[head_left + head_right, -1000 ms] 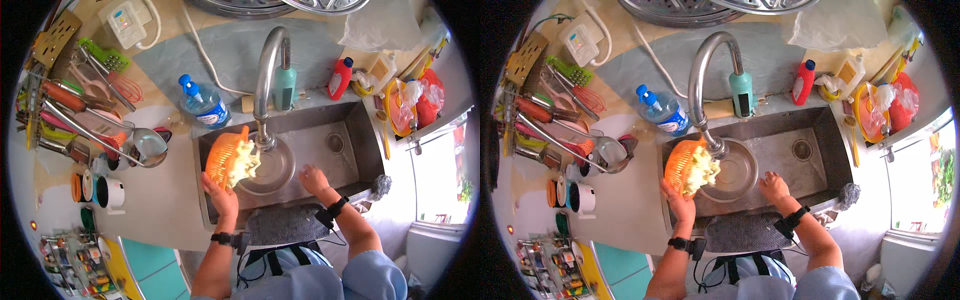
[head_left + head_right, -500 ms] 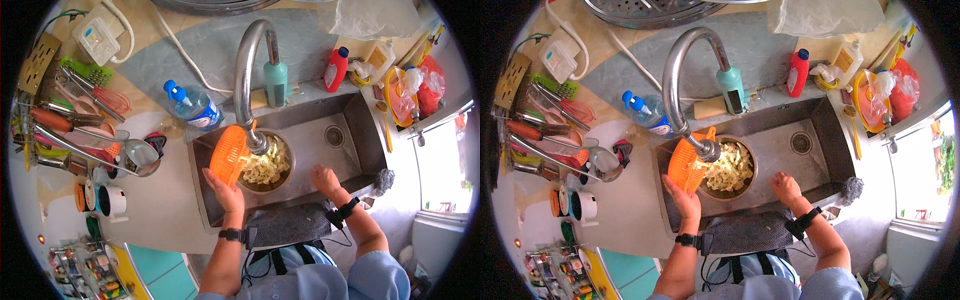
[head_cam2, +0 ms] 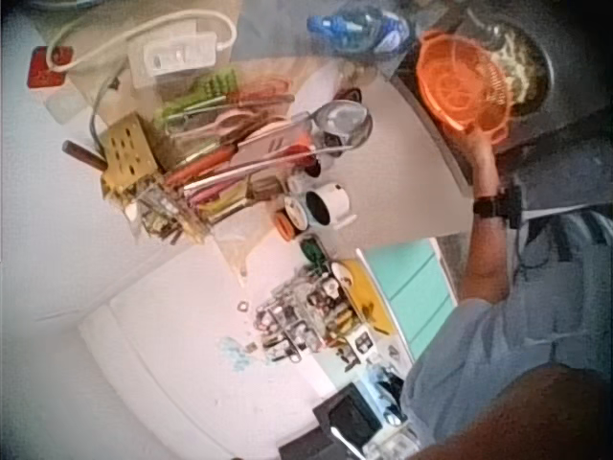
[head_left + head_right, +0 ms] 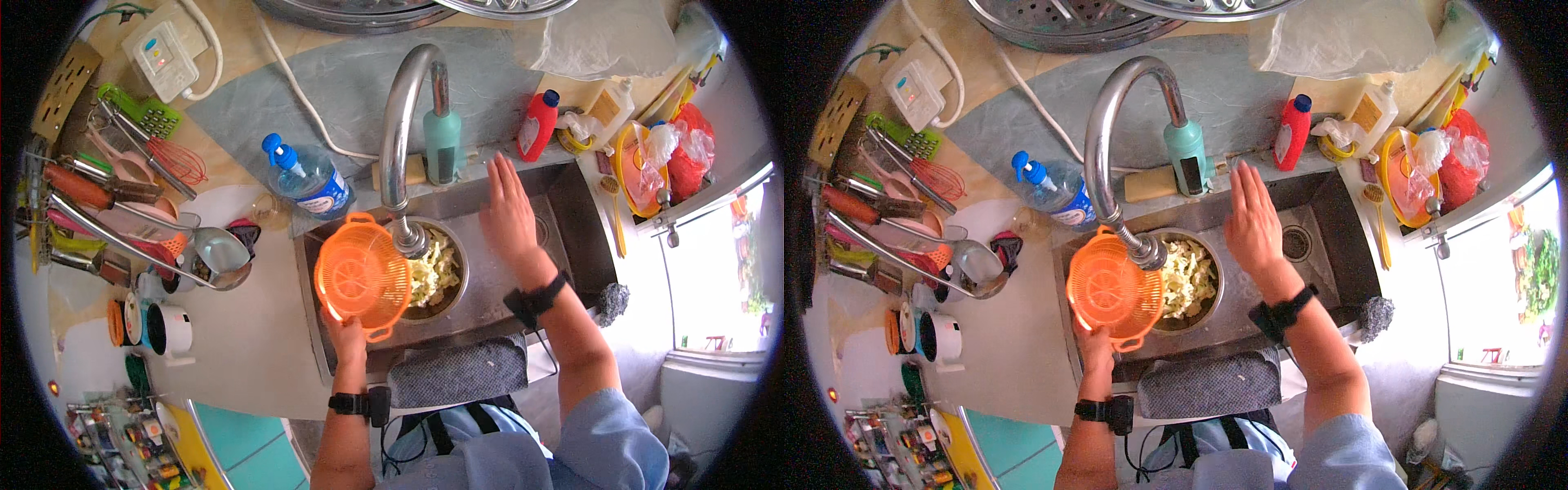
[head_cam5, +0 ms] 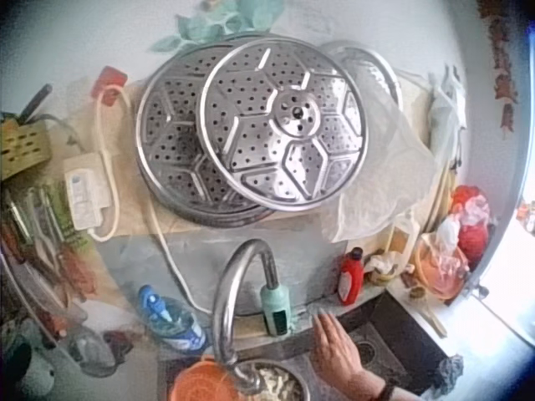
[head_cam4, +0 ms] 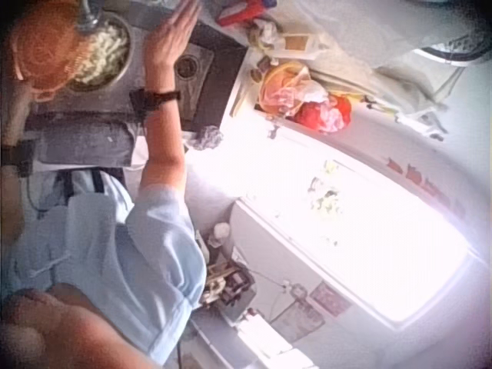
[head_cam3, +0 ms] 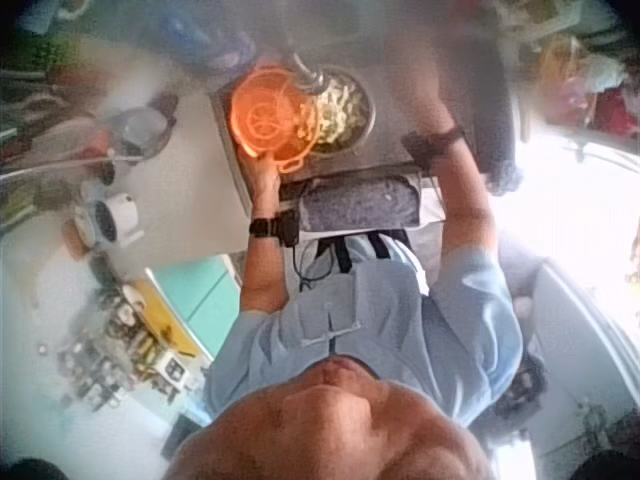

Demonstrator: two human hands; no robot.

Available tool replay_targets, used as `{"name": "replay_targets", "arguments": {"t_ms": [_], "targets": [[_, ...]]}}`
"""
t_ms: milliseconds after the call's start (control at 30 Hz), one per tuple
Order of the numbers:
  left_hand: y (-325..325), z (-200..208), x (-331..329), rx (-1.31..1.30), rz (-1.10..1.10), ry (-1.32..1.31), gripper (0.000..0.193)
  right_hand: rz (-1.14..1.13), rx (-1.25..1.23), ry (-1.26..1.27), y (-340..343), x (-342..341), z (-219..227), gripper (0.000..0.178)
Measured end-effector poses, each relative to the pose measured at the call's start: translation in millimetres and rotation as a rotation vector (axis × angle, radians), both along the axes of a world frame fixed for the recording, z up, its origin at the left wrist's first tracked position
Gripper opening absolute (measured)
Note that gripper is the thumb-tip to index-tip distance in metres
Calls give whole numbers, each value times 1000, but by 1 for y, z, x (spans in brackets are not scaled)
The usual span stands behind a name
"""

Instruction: The person slices chilies and a small piece of ginger on a cutting board using a knife, places the sliced pieces into a bowl, and then washes chopped cabbage in a sink by hand before transferring the cabbage into a strainer.

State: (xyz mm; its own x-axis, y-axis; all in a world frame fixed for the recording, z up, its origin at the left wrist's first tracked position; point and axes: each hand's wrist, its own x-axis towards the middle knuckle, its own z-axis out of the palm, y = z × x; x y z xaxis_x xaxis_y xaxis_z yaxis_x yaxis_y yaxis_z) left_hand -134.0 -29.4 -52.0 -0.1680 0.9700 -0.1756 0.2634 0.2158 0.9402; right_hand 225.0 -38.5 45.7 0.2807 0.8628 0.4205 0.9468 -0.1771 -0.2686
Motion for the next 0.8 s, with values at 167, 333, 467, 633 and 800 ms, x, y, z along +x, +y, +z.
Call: {"name": "replay_targets", "arguments": {"t_ms": [167,333,467,633,800], "targets": [[-28,-2,7,-352,-18,-416,52,56,-152,-51,25,3,-37,59],[-35,18,19,-423,-57,-568,50,104,-318,-233,2,-2,-75,53],[-33,28,19,-568,-78,-583,48,-53,-122,468,-8,-27,-63,28],[-35,32,24,-613,-71,-555,47,-78,-206,2243,3,-96,-61,32],[-40,41,25,-586,-114,-560,44,-7,-255,2511,26,-119,-70,28]]}}
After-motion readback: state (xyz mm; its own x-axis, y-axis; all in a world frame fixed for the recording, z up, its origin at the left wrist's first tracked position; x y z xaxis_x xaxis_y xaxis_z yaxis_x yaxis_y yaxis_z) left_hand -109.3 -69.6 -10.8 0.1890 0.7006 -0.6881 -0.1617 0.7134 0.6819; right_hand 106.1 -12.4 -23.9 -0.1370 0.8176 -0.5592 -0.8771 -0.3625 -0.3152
